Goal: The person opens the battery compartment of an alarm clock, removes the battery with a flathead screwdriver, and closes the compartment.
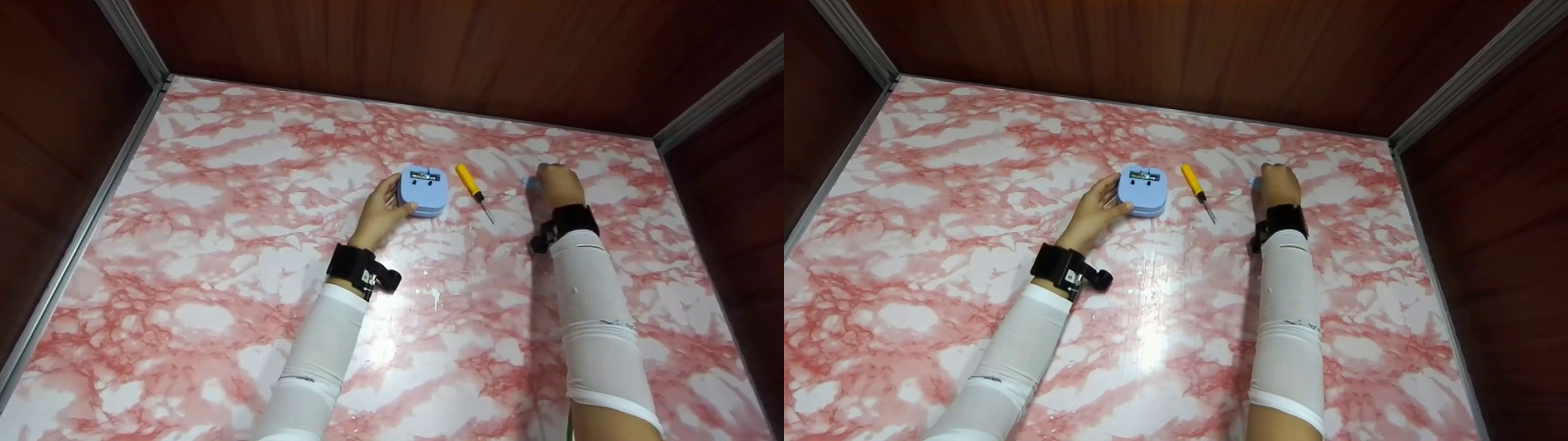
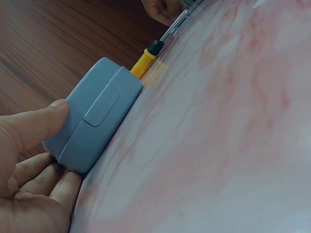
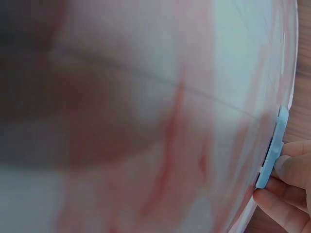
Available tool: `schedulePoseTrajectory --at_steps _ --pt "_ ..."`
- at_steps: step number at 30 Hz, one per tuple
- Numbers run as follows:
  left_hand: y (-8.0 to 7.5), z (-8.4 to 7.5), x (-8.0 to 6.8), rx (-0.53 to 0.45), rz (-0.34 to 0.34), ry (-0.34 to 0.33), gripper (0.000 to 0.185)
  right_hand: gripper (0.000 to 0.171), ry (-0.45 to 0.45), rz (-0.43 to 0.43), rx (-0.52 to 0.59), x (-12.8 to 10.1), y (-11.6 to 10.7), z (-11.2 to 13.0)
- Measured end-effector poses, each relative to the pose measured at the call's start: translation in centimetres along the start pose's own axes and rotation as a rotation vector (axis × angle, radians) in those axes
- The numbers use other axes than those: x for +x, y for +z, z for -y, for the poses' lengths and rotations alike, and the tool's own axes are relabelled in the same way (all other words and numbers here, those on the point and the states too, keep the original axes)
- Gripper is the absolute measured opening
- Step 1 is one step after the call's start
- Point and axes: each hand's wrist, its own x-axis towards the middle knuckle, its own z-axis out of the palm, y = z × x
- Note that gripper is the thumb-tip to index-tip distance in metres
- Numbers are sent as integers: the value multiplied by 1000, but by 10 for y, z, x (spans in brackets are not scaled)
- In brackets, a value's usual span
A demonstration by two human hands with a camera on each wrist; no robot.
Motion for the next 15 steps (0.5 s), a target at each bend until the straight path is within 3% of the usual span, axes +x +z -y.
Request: schedulePoseTrajectory --at_steps 8,15 --pt "-1 1 0 -2 1 -4 76 11 3 2 23 -1 -1 -4" --pt "-1 0 0 -5 3 12 75 20 114 43 66 -2 -7 5"
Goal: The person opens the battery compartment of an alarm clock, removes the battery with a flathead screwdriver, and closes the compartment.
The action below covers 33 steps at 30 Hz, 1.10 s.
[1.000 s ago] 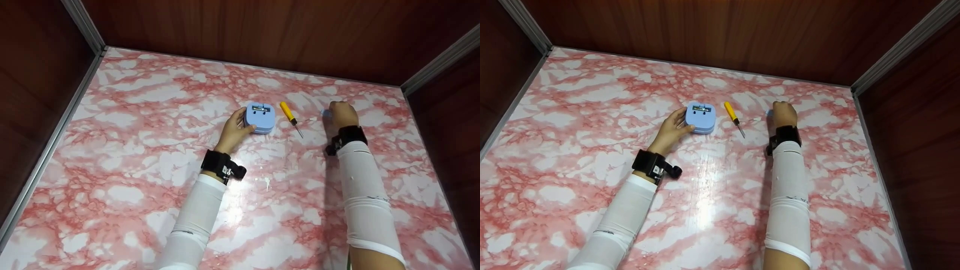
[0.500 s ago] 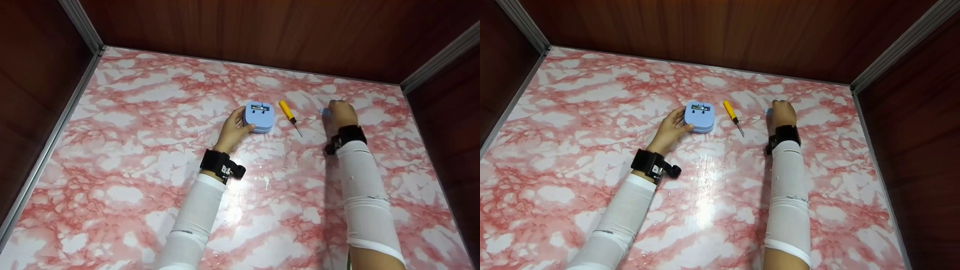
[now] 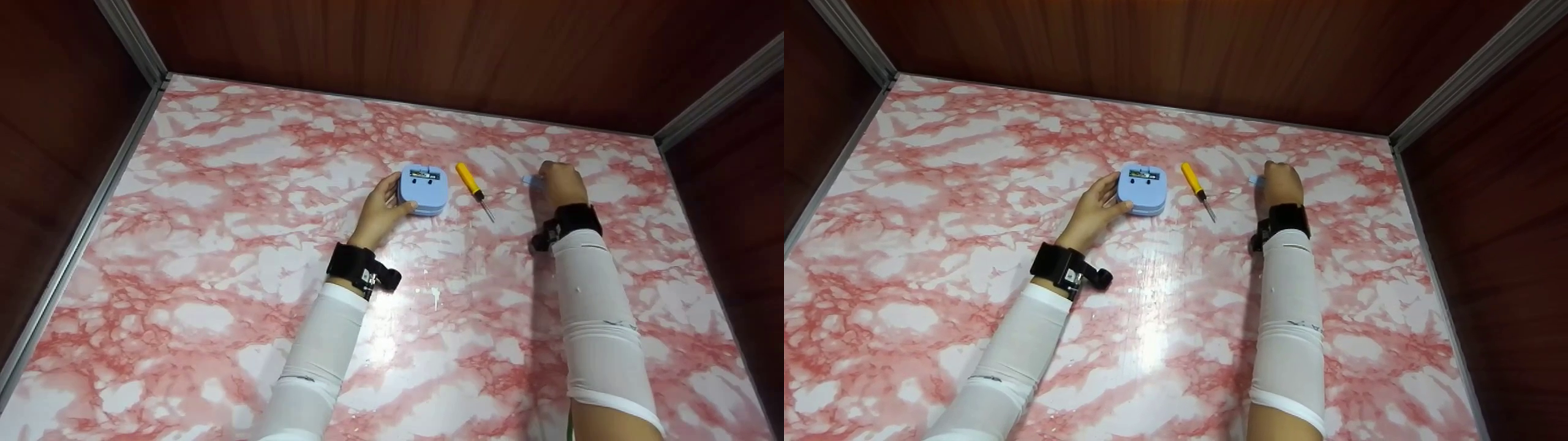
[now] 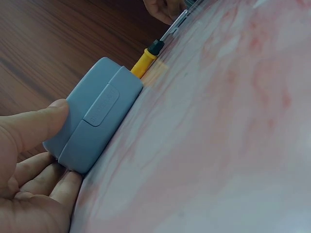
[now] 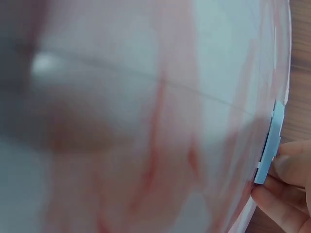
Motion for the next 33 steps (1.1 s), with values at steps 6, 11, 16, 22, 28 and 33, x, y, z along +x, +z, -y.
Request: schedulePoseTrajectory --at_steps 6,11,16,22,28,33 --pt "1 0 0 14 -7 -11 74 31 82 46 49 0 0 -1" --pt "0 1 -1 16 -3 -6 74 36 98 56 87 1 -2 0" --pt "0 0 0 15 2 2 75 37 82 23 89 3 -10 9" --pt "0 -1 -1 21 4 -12 75 39 53 -4 117 4 -14 23" --pt "-1 0 -1 18 6 -6 74 41 32 -50 154 8 -8 41" --pt "-1 -1 -1 1 15 13 73 35 24 -76 200 11 2 56"
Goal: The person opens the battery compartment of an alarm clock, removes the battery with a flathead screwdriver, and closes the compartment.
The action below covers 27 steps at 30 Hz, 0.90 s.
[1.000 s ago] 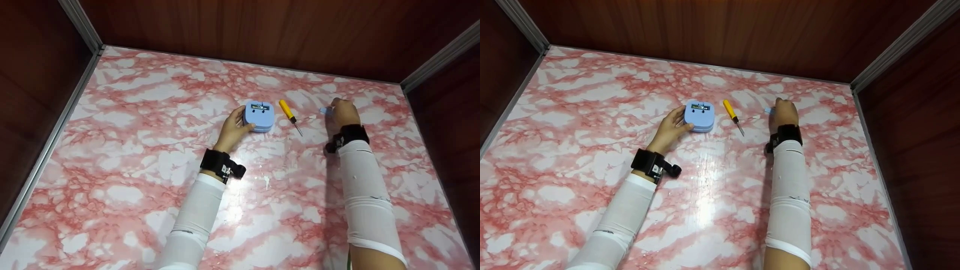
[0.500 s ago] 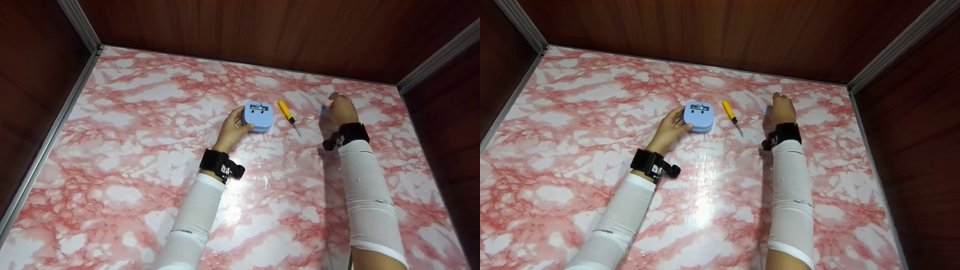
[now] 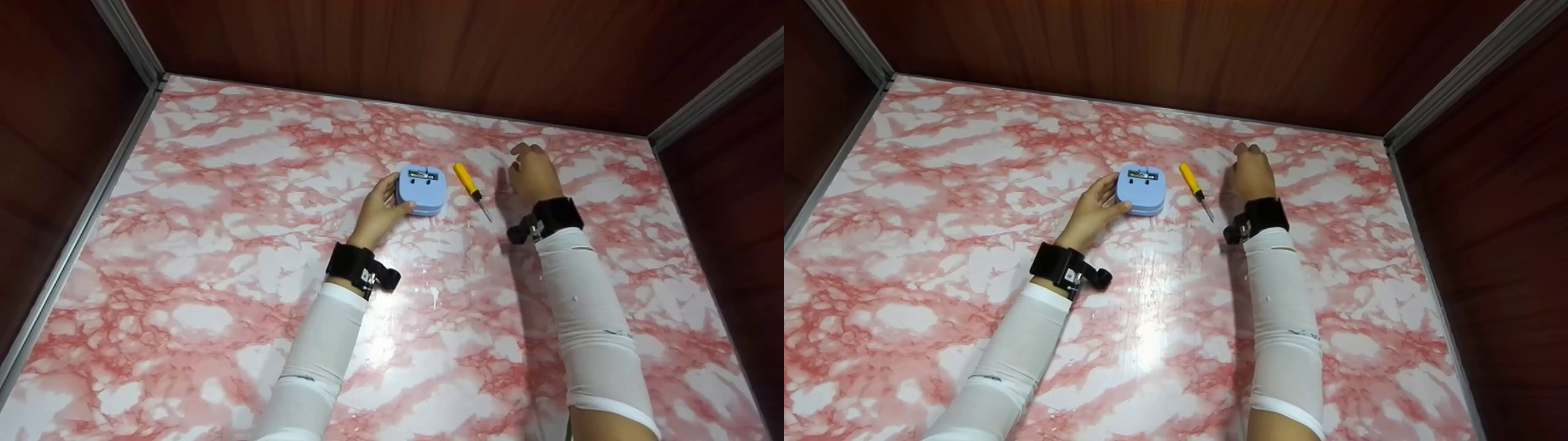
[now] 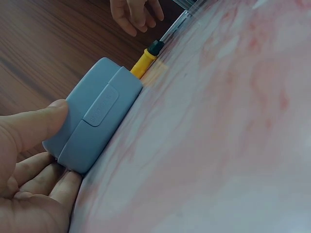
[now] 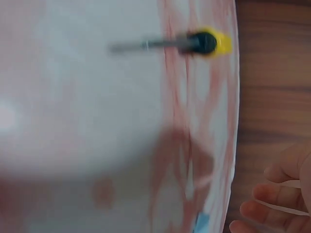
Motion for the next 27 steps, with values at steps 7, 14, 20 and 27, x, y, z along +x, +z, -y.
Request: schedulePoseTrajectory --at_steps 7,14,20,27 --pt "0 -1 1 -11 -9 -2 75 34 -24 61 21 4 19 19" --pt "2 -1 0 -15 -11 -17 75 39 -10 161 40 5 31 33" --pt "1 -1 1 7 -18 -28 75 40 11 194 37 6 39 47" --pt "0 -1 0 26 -14 -27 74 41 -31 186 27 8 48 60"
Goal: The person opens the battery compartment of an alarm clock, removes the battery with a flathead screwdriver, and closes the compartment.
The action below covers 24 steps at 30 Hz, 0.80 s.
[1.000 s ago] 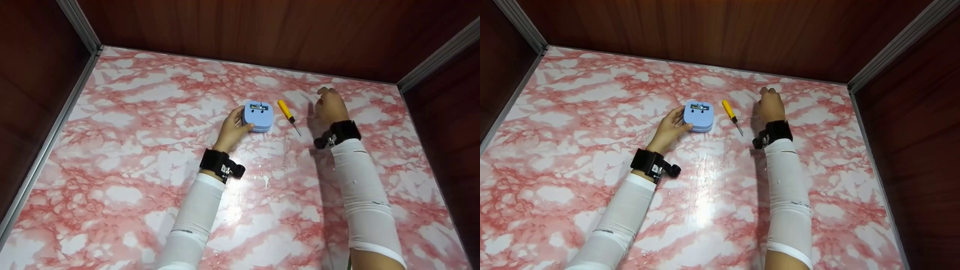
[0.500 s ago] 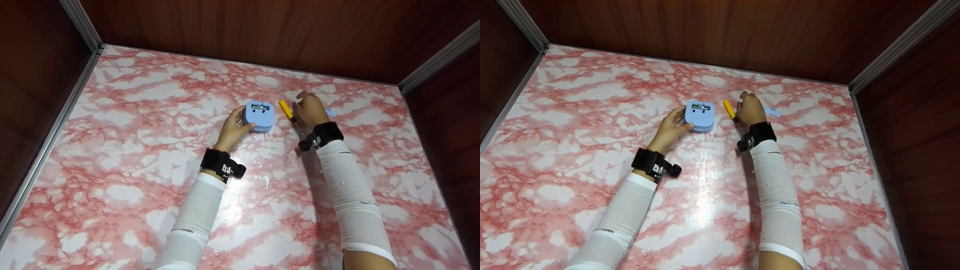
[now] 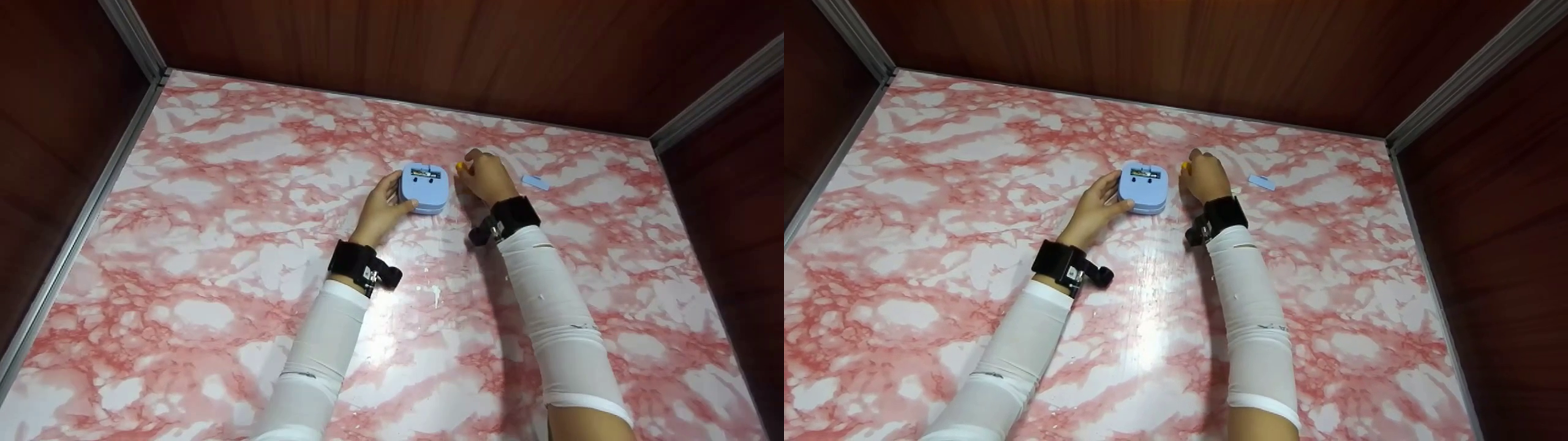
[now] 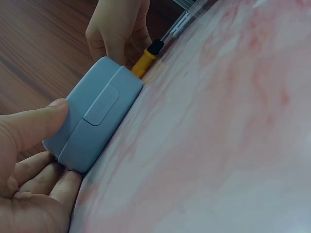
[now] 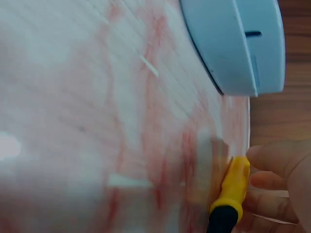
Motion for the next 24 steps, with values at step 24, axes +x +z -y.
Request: schedulePoseTrajectory --at_steps 24 --pt "0 0 -1 -12 7 11 74 26 -37 -81 -100 6 10 7"
